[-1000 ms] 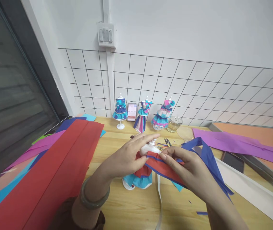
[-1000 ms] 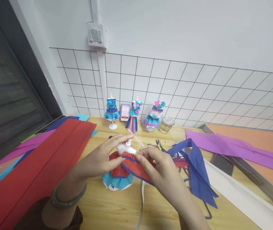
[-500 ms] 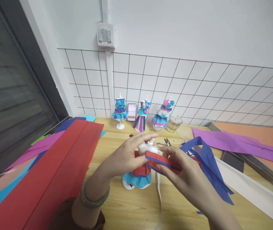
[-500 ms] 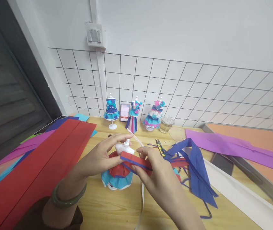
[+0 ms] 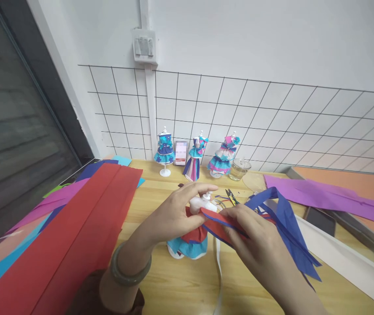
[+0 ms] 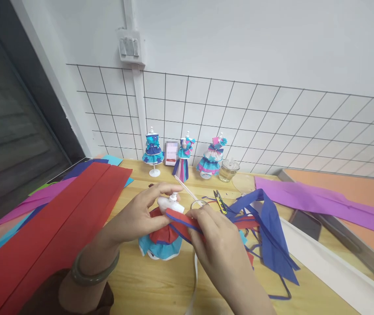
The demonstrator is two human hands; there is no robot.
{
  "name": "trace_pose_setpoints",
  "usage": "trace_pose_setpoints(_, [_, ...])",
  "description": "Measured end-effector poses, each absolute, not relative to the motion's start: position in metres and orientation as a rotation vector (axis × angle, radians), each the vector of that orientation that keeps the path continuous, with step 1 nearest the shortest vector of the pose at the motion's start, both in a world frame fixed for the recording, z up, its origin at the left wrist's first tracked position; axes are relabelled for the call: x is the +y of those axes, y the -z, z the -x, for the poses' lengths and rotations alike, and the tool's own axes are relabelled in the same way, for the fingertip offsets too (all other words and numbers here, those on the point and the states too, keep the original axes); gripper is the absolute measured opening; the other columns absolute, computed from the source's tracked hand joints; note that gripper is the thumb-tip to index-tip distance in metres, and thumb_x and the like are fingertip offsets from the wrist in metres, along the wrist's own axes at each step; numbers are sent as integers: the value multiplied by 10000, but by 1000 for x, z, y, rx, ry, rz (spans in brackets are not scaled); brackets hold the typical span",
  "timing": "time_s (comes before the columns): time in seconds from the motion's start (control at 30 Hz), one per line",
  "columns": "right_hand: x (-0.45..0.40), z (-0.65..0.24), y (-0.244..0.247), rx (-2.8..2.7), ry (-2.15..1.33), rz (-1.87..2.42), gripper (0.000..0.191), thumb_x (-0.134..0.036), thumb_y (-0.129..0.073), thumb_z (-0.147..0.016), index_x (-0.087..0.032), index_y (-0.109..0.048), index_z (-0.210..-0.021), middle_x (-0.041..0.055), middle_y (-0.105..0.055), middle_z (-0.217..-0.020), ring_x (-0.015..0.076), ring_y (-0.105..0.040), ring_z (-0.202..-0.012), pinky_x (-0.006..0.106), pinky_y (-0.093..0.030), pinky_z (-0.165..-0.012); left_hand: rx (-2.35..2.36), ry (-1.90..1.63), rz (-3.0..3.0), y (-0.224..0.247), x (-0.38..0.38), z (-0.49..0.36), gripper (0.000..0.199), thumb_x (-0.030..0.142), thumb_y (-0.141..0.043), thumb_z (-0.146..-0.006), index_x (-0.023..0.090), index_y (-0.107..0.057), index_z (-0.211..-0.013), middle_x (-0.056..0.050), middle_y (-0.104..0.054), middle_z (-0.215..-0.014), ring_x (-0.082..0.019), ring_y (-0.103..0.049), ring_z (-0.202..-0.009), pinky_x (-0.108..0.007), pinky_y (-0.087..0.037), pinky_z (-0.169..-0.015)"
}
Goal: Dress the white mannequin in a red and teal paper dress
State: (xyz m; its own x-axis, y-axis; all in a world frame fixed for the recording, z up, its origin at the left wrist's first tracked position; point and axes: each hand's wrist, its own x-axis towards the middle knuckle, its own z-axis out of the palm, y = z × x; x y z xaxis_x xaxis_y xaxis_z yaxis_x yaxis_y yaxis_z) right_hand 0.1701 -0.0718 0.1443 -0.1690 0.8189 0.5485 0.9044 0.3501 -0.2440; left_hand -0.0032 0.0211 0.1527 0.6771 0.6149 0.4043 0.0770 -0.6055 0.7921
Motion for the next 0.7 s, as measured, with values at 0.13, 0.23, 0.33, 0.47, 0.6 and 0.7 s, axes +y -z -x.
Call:
trace_pose_setpoints(0.13, [-74,-167,-148,-2019,214,1495,132,-175,-419,-896,-200,-549,-899,40,-593,-730,173,-563,-625,275,-425,-530,519,-897,-2135,-153,21,3,558,32,-530,-698,294,-493,-1189,-4,-575,-1128,-157,-556,-981,-274,-475,-831])
trace_pose_setpoints(0.23, [-76,-166,-148,-2029,195,1479,156,-159,-408,-898,-202,-557,-914,46,-593,-745,169,-561,-637,277,-428,-546,519,-899,-2128,-153,20,2,545,38,-530,-695,284,-492,-1180,-13,-570,-1128,-163,-559,-967,-263,-486,-786])
trace_pose_setpoints(0.33, [-76,-166,-148,-2044,152,1475,162,-140,-416,-890,-199,-560,-934,51,-594,-769,169,-565,-657,279,-431,-556,519,-893,-2111,-152,19,2,541,37,-519,-693,279,-489,-1176,-17,-569,-1098,-157,-566,-924,-255,-493,-750])
trace_pose_setpoints(0.47, [-76,-167,-148,-2073,133,1455,172,-135,-418,-895,-190,-568,-960,57,-590,-787,175,-555,-662,292,-429,-560,505,-899,-2101,-152,19,2,527,44,-520,-696,276,-497,-1169,-16,-567,-1067,-153,-564,-905,-251,-497,-740])
trace_pose_setpoints(0.6, [-78,-167,-147,-2079,216,1451,191,-168,-404,-922,-179,-588,-973,65,-589,-781,172,-551,-650,293,-424,-555,513,-888,-2059,-151,19,1,480,77,-538,-720,274,-504,-1156,-20,-561,-1054,-160,-567,-918,-248,-506,-730])
trace_pose_setpoints(0.7, [-80,-167,-146,-2073,319,1458,211,-199,-403,-934,-167,-605,-987,76,-602,-775,178,-562,-651,299,-428,-561,515,-892,-2064,-151,19,1,453,88,-542,-730,276,-511,-1141,-16,-560,-1027,-158,-567,-913,-248,-506,-732])
